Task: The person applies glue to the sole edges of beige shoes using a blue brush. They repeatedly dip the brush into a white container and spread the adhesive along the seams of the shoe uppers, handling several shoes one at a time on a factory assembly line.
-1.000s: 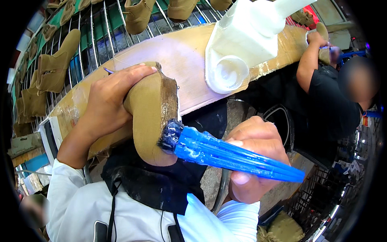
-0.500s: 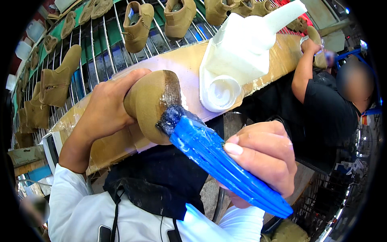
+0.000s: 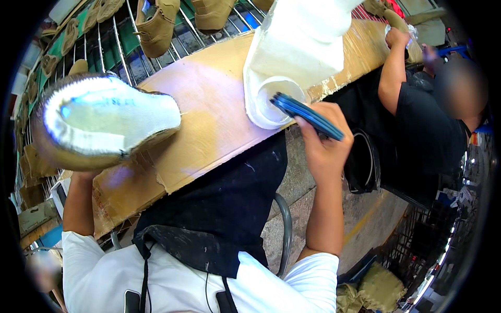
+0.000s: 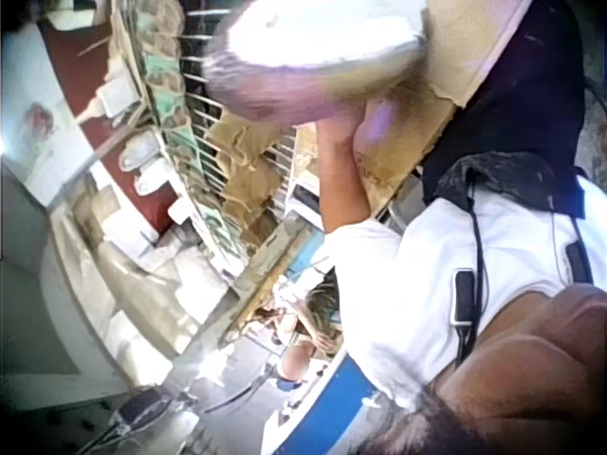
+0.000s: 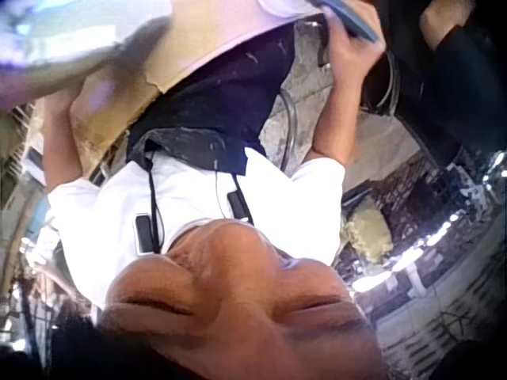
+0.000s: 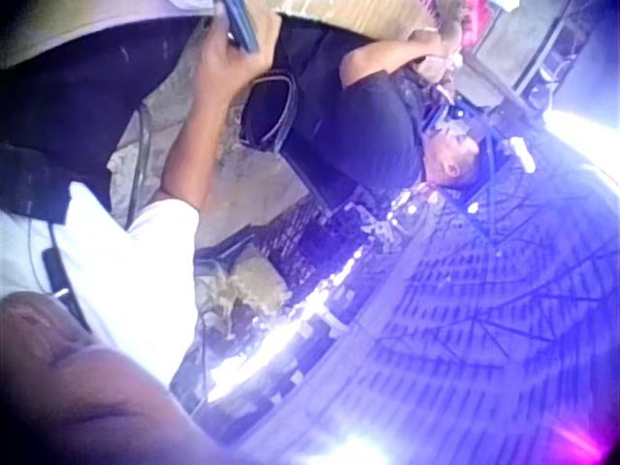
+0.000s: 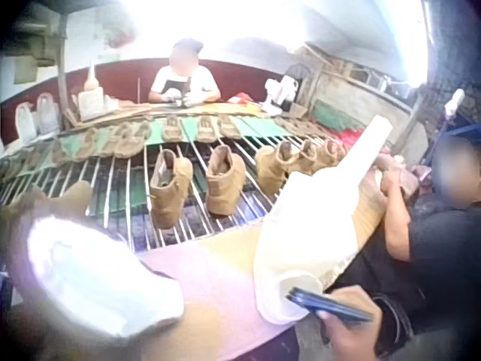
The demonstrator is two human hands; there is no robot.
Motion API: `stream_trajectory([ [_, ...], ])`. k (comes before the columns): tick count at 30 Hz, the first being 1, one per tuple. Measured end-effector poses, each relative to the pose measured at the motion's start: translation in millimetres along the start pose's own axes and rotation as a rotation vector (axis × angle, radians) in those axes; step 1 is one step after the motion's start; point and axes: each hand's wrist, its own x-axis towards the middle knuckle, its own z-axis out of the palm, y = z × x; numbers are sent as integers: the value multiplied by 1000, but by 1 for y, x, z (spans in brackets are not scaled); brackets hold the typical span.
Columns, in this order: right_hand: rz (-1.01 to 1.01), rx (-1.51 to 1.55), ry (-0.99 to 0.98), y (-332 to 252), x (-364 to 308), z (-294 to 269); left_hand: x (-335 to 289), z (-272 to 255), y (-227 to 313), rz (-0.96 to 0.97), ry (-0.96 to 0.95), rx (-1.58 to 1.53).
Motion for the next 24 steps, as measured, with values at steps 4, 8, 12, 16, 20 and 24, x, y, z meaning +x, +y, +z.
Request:
stream_trajectory([
  [4, -292, -417, -103, 17, 7, 15, 1, 9, 46, -24, -91, 91],
  [8, -103, -274, -65, 7, -3, 9, -15, 15, 55, -89, -222, -119],
  [12, 332, 296, 80, -1, -27, 15, -26, 23, 42, -76, -330, 126],
  [16, 541, 951, 16, -40, -24, 44, -28, 42, 49, -75, -441, 63],
  [20, 521, 1081, -32, -68, -3, 65, -31, 44, 48, 86, -504, 164],
  [24, 346, 969, -42, -70, 13, 73, -33, 46, 46, 178, -502, 165],
])
